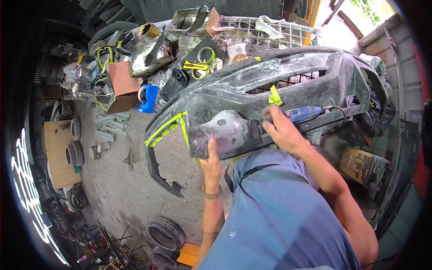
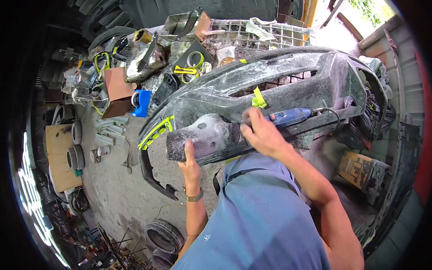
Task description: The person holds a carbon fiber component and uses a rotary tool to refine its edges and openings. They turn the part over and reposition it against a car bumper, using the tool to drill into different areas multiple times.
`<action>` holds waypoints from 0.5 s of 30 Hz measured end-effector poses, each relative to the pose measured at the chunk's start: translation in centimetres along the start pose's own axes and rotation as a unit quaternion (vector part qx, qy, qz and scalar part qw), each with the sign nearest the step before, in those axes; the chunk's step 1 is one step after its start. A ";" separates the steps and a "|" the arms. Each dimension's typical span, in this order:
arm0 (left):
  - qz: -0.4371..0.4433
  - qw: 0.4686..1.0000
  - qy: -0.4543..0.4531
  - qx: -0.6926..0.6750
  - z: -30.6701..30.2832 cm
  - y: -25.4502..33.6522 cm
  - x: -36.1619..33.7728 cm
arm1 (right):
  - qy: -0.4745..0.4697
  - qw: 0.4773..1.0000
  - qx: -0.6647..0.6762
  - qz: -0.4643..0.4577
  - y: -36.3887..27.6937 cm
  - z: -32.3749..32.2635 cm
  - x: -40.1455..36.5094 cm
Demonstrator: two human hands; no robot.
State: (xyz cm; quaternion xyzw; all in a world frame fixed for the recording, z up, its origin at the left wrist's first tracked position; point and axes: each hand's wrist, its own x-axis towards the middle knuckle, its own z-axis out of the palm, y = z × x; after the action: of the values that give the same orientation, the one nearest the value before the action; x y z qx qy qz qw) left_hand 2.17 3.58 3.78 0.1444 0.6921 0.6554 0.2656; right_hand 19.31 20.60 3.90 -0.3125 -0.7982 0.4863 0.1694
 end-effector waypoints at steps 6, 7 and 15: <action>0.003 0.999 -0.017 0.044 1.0 -1.1 -0.5 | -0.139 0.987 -0.043 0.075 -2.7 -0.3 -3.3; 0.008 0.998 -0.013 0.053 1.2 -0.9 -0.8 | -0.139 0.985 -0.082 0.065 -2.9 -0.3 -3.7; 0.031 0.996 0.004 0.080 1.7 -1.7 -1.6 | -0.158 0.956 -0.246 0.038 -3.9 1.5 -4.4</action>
State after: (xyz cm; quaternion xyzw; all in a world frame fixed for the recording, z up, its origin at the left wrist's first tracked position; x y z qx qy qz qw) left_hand 4.64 3.91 2.38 0.1839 0.7384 0.6067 0.2299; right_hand 20.44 15.39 6.80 -0.2938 -0.8973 0.3241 -0.0595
